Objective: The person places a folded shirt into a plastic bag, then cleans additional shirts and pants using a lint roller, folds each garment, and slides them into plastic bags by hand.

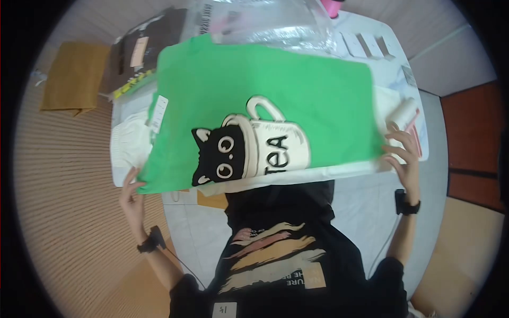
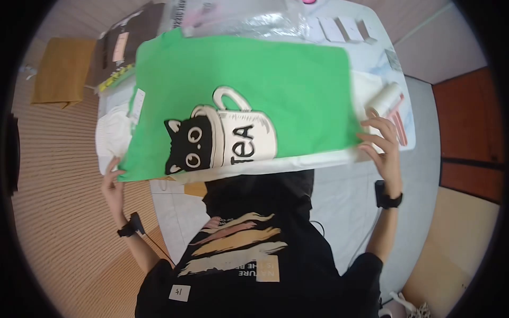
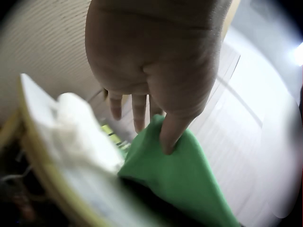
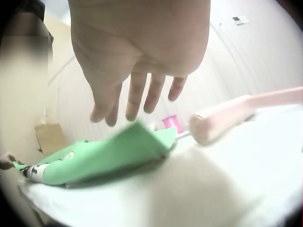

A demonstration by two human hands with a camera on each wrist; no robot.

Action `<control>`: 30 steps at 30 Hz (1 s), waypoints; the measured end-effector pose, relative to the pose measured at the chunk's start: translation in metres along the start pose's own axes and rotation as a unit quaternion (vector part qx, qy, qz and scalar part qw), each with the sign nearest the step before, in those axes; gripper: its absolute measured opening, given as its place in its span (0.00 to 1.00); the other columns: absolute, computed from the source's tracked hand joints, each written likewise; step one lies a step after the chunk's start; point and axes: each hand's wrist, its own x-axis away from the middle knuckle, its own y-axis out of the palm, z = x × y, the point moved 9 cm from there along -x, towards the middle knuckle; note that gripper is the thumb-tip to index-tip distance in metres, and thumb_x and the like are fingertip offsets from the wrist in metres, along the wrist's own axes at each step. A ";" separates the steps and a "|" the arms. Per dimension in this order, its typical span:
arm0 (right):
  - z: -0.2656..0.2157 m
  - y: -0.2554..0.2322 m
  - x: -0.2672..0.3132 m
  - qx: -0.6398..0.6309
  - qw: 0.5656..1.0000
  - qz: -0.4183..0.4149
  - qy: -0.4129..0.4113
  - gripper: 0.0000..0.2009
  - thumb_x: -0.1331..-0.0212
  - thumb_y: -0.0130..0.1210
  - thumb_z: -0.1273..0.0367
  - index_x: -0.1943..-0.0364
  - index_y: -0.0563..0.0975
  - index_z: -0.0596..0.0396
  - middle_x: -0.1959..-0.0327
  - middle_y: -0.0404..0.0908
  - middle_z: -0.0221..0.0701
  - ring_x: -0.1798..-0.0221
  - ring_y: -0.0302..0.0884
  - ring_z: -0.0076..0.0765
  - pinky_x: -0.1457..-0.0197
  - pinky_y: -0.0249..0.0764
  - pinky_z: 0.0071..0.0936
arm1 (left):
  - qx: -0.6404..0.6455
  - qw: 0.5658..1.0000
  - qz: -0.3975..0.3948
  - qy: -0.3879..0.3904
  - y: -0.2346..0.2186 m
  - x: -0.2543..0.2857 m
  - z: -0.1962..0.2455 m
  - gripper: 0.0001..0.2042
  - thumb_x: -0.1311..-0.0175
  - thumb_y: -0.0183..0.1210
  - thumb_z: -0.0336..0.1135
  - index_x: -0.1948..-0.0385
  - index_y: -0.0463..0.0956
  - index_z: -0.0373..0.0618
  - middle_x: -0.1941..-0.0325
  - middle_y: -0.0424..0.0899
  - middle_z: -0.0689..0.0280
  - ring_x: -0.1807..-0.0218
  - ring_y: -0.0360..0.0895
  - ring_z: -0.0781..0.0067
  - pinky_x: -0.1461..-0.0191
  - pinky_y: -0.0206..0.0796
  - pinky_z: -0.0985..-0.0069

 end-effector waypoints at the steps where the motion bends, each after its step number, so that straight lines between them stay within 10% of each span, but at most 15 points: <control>1: 0.020 0.003 0.016 0.077 0.995 0.018 0.063 0.15 0.44 0.65 0.77 0.51 0.83 0.63 0.45 0.82 0.40 0.36 0.74 0.51 0.28 0.70 0.45 | 0.010 1.000 -0.010 -0.003 0.022 0.008 -0.009 0.08 0.39 0.62 0.17 0.62 0.83 0.41 0.33 0.83 0.56 0.23 0.69 0.47 0.20 0.58 0.52; 6: 0.093 -0.005 0.063 0.174 0.947 0.075 0.259 0.28 0.38 0.63 0.76 0.32 0.72 0.58 0.31 0.72 0.44 0.30 0.69 0.56 0.26 0.67 0.47 | 0.006 1.000 0.021 -0.018 0.048 0.025 -0.027 0.12 0.41 0.57 0.13 0.61 0.81 0.39 0.28 0.78 0.54 0.19 0.63 0.46 0.17 0.51 0.53; 15: 0.132 -0.038 0.068 0.231 0.927 0.111 0.272 0.19 0.33 0.60 0.72 0.40 0.75 0.61 0.42 0.77 0.45 0.40 0.74 0.55 0.39 0.72 0.46 | 0.117 0.992 -0.024 -0.034 0.050 0.029 -0.052 0.12 0.35 0.56 0.24 0.51 0.79 0.45 0.23 0.72 0.54 0.16 0.55 0.47 0.16 0.44 0.51; 19: 0.168 -0.024 0.064 0.292 0.924 -0.006 0.249 0.15 0.27 0.56 0.65 0.43 0.79 0.59 0.49 0.81 0.47 0.46 0.78 0.56 0.43 0.74 0.44 | 0.173 0.983 -0.011 -0.068 0.045 0.030 -0.059 0.09 0.31 0.55 0.22 0.53 0.78 0.45 0.23 0.72 0.54 0.16 0.56 0.48 0.15 0.42 0.52; 21: 0.214 -0.027 0.086 0.230 0.932 -0.027 0.280 0.16 0.23 0.52 0.62 0.44 0.80 0.60 0.51 0.83 0.44 0.49 0.80 0.51 0.43 0.75 0.43 | 0.139 0.989 -0.001 -0.058 0.043 0.030 -0.058 0.10 0.32 0.55 0.18 0.54 0.77 0.44 0.25 0.75 0.55 0.17 0.57 0.49 0.15 0.43 0.54; 24: 0.257 -0.041 0.106 -0.284 0.864 0.177 0.375 0.23 0.16 0.40 0.61 0.39 0.72 0.73 0.32 0.76 0.45 0.28 0.73 0.41 0.20 0.60 0.34 | 0.148 0.987 0.022 -0.061 0.043 0.026 -0.046 0.09 0.32 0.56 0.18 0.54 0.77 0.41 0.27 0.76 0.53 0.16 0.56 0.53 0.15 0.45 0.56; 26: 0.179 -0.058 0.056 0.011 0.948 0.055 0.313 0.20 0.17 0.41 0.66 0.39 0.72 0.73 0.32 0.75 0.48 0.28 0.74 0.43 0.23 0.68 0.36 | 0.202 0.962 0.172 -0.066 0.025 0.032 -0.048 0.05 0.28 0.57 0.21 0.55 0.78 0.40 0.37 0.83 0.52 0.28 0.74 0.58 0.25 0.63 0.63; 27: 0.202 -0.065 0.065 -0.297 0.861 0.220 0.350 0.16 0.20 0.46 0.73 0.37 0.73 0.68 0.32 0.78 0.40 0.30 0.76 0.43 0.28 0.72 0.31 | 0.193 0.963 0.176 -0.071 0.021 0.040 -0.055 0.05 0.28 0.57 0.21 0.55 0.78 0.40 0.37 0.83 0.52 0.28 0.74 0.58 0.25 0.63 0.63; 29: 0.079 -0.055 -0.008 0.217 0.925 0.053 0.306 0.17 0.24 0.48 0.78 0.34 0.75 0.62 0.31 0.78 0.37 0.32 0.79 0.42 0.32 0.76 0.31 | 0.214 0.901 0.323 -0.197 0.005 0.073 -0.094 0.05 0.25 0.58 0.27 0.54 0.80 0.39 0.49 0.87 0.57 0.49 0.84 0.69 0.45 0.75 0.74; 30: 0.037 -0.030 -0.036 0.083 0.964 0.058 0.247 0.18 0.24 0.49 0.77 0.33 0.75 0.61 0.31 0.79 0.37 0.34 0.81 0.41 0.33 0.77 0.32 | 0.288 0.865 0.355 -0.207 0.012 0.080 -0.106 0.07 0.24 0.60 0.31 0.54 0.82 0.38 0.61 0.87 0.64 0.64 0.79 0.79 0.60 0.72 0.78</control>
